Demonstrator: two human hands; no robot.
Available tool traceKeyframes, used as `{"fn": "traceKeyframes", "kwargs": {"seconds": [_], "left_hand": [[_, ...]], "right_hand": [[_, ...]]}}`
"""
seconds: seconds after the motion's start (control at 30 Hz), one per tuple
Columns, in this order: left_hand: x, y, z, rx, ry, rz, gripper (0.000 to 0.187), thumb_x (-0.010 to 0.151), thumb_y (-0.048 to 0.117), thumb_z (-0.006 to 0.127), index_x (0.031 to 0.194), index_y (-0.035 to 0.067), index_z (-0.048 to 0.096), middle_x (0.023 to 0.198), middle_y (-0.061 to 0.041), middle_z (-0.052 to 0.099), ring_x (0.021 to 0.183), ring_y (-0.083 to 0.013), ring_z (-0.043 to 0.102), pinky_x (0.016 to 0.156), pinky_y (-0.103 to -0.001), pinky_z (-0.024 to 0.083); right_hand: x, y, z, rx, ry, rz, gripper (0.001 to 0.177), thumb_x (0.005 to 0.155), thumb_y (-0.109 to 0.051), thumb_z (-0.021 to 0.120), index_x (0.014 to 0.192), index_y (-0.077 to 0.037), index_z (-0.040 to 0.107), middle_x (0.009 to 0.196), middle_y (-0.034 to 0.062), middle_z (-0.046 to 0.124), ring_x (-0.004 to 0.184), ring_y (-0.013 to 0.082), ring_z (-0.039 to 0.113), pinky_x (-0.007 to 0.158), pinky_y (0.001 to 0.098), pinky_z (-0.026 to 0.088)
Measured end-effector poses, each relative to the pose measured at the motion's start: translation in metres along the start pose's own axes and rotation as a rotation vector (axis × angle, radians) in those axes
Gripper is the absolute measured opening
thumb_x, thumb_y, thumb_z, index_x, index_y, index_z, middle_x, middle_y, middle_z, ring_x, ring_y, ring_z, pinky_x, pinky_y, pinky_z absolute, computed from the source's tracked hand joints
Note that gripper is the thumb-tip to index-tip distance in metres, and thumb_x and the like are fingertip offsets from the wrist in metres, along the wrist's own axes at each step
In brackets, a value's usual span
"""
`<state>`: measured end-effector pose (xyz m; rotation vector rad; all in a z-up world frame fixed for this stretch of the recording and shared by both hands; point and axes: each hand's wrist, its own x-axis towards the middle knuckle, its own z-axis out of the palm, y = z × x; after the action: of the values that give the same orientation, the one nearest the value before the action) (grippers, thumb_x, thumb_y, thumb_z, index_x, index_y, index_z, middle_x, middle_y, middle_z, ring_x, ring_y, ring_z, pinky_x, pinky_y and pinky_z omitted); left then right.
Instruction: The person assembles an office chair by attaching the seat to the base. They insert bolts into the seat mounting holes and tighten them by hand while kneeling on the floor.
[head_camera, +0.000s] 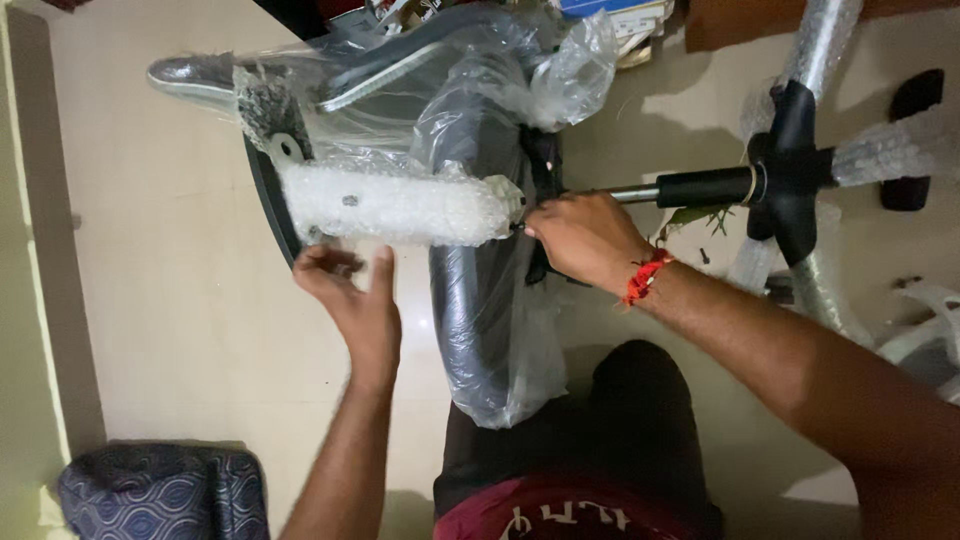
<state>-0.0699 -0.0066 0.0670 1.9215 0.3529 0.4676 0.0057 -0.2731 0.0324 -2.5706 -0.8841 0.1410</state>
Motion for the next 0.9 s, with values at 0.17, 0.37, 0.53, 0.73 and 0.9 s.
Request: {"fn": "traceKeyframes", "kwargs": {"seconds": [0.17,0.37,0.53,0.73,0.9], "left_hand": [[0.027,0.062,0.026,0.647,-0.595,0.673,0.077,0.068,0.041,0.092,0.13,0.009,0.06,0.133,-0.022,0.052,0.13,-0.0406,0.048,0.113,-0.066,0.024],[0.044,0.077,0.074,0.899,-0.818,0.693,0.045,0.076,0.034,0.084,0.116,0.018,0.071,0.125,-0.008,0.063,0.129,-0.0323,0.054,0.114,-0.062,0.03],[0.042,0.065,0.066,0.787,-0.779,0.72,0.041,0.074,0.029,0.085,0.111,0.016,0.073,0.125,-0.003,0.066,0.126,-0.029,0.055,0.108,-0.056,0.036],[0.043,0.062,0.066,0.761,-0.769,0.772,0.042,0.074,0.028,0.086,0.111,0.015,0.073,0.126,-0.003,0.066,0.126,-0.0282,0.056,0.106,-0.054,0.038],[0.044,0.061,0.065,0.772,-0.789,0.776,0.043,0.074,0.029,0.085,0.112,0.015,0.073,0.126,-0.004,0.066,0.126,-0.0287,0.056,0.105,-0.054,0.038]], "right_hand": [[-0.003,0.0,0.003,-0.063,0.055,-0.033,0.016,0.081,-0.013,0.064,0.093,-0.01,0.074,0.092,0.0096,0.073,0.089,0.0315,0.071,0.071,0.0462,0.057],[-0.007,-0.003,-0.002,0.138,-0.001,0.151,0.008,0.089,-0.014,0.066,0.087,-0.007,0.071,0.098,0.0146,0.064,0.091,0.0376,0.066,0.078,0.051,0.054],[-0.008,0.003,-0.003,0.32,0.116,0.112,0.017,0.084,-0.009,0.069,0.099,-0.001,0.065,0.103,0.0167,0.063,0.095,0.0403,0.065,0.078,0.0507,0.053],[-0.009,-0.002,-0.009,0.136,0.095,0.079,0.007,0.085,-0.013,0.072,0.09,-0.007,0.072,0.096,0.0121,0.065,0.092,0.0355,0.066,0.078,0.0485,0.053],[-0.008,-0.005,-0.009,-0.032,0.087,0.02,0.006,0.081,-0.011,0.068,0.082,-0.01,0.074,0.089,0.0086,0.069,0.093,0.0312,0.068,0.081,0.0474,0.053]]}}
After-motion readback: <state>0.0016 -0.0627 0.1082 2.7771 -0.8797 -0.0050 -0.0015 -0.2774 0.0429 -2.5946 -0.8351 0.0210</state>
